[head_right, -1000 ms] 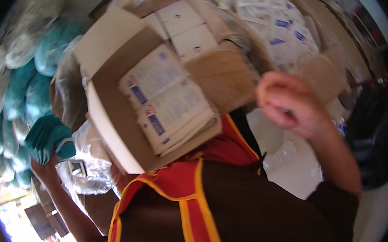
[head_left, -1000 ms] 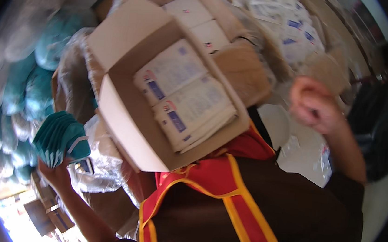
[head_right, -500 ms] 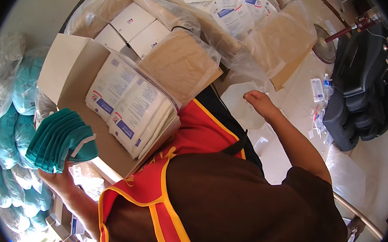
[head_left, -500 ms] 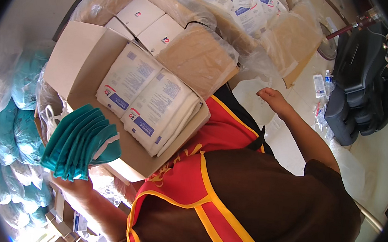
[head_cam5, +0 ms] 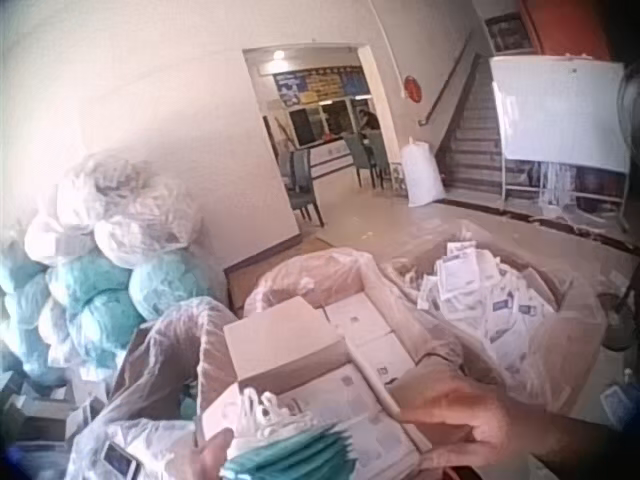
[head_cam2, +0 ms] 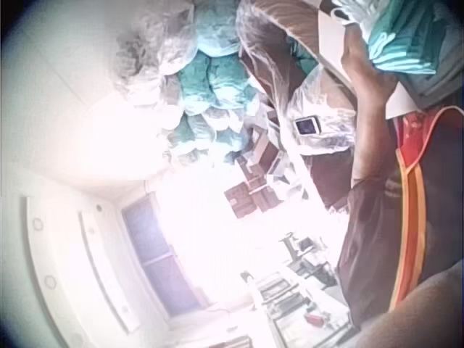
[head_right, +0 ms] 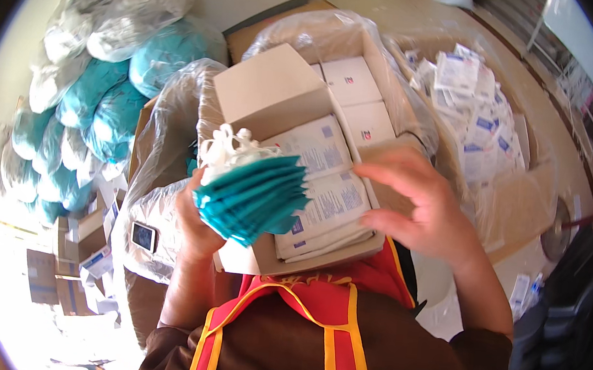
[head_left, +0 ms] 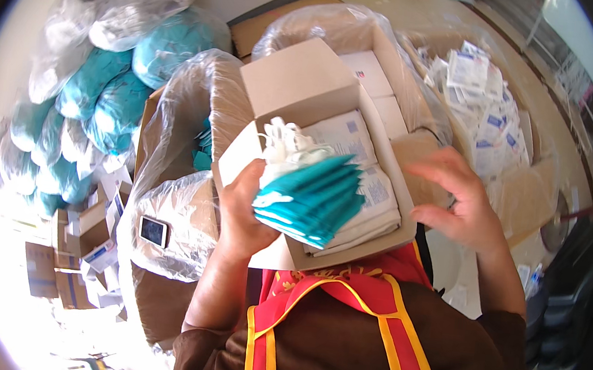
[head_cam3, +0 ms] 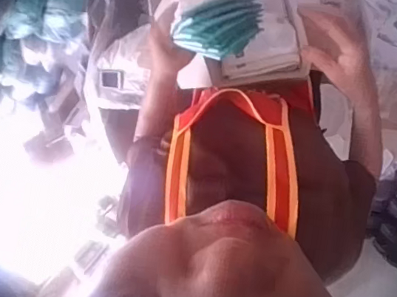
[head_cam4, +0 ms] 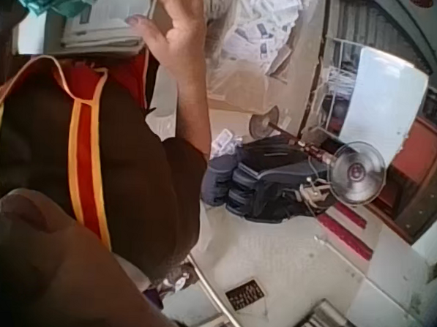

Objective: Packing face masks into boxes in a facility.

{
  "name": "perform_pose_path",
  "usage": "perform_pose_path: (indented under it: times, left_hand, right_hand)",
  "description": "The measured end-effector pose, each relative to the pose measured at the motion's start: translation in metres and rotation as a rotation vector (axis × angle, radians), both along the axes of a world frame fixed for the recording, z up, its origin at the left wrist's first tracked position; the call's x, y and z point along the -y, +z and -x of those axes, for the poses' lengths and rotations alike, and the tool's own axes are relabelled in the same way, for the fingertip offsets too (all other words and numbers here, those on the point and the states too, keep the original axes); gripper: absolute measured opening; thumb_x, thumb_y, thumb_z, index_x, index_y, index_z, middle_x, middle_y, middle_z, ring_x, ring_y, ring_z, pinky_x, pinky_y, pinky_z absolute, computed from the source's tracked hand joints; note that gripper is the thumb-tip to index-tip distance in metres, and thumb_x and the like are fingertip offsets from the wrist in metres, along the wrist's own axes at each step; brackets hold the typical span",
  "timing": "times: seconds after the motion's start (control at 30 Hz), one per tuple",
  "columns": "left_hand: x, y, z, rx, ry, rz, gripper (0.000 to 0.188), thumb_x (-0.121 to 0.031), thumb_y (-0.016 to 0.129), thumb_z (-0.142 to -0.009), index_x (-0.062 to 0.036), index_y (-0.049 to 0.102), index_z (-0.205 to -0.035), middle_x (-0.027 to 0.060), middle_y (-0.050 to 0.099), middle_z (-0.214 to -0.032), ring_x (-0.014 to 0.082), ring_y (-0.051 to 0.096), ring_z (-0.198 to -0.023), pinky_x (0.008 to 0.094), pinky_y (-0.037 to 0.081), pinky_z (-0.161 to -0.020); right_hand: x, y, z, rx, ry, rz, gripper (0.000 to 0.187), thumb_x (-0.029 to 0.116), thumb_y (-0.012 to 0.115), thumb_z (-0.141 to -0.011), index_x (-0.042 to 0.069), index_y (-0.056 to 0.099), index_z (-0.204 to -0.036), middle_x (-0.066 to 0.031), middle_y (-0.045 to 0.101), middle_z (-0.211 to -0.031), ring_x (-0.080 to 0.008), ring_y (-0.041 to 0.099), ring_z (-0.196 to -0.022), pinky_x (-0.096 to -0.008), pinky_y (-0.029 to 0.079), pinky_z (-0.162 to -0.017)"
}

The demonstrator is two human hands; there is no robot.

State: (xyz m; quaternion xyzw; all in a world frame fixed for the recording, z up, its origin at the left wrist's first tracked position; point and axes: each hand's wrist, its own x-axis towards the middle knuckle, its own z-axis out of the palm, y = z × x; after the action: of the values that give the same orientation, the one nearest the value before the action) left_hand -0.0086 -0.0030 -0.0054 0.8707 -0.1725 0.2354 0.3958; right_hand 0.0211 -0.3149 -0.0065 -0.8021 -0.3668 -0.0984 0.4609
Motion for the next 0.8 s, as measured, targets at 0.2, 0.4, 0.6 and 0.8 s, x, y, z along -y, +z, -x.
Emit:
perform_pose_path:
  times: [0.2,0.4,0.6,0.8]
  left_hand:
    - [-0.002,-0.005,0.011,0.097,0.004,0.065,0.052,-0.011,0.083,-0.070,0.0001,0.054,-0.113,0.0148,0.062,-0.088,0.0319,0.066,-0.078,0.0352,0.052,-0.068]
    - [-0.006,0.010,0.007,-0.238,-0.263,0.306,0.102,-0.007,0.086,-0.067,-0.0055,0.026,-0.149,0.0162,0.050,-0.135,0.0255,0.052,-0.123,0.0356,0.041,-0.104]
    - [-0.011,0.008,0.002,-0.406,-0.370,0.406,0.055,-0.007,0.079,-0.077,-0.0038,0.055,-0.126,0.0087,0.067,-0.108,0.0184,0.061,-0.107,0.0320,0.046,-0.096]
    - [-0.022,0.024,0.002,-0.395,-0.252,0.206,0.027,-0.001,0.072,-0.082,-0.0007,0.066,-0.108,0.0061,0.068,-0.099,0.0128,0.061,-0.095,0.0283,0.047,-0.087]
  right_hand:
    - [-0.079,0.044,-0.012,0.230,0.142,0.000,0.062,0.006,0.082,-0.064,0.010,0.063,-0.123,-0.0137,0.053,-0.128,-0.0326,0.053,-0.117,-0.0406,0.046,-0.098]
    - [-0.093,0.072,-0.008,0.351,0.182,0.033,0.050,0.003,0.080,-0.067,0.008,0.064,-0.115,-0.0132,0.058,-0.118,-0.0283,0.057,-0.111,-0.0343,0.050,-0.089]
    - [-0.091,0.083,-0.036,-0.207,0.295,-0.148,0.029,0.013,0.070,-0.089,0.001,0.059,-0.112,-0.0023,0.064,-0.097,-0.0085,0.059,-0.087,-0.0224,0.048,-0.079]
    - [-0.095,0.090,-0.065,-0.573,0.301,-0.426,0.030,0.017,0.070,-0.088,0.002,0.059,-0.112,-0.0042,0.066,-0.098,-0.0092,0.062,-0.088,-0.0237,0.052,-0.077]
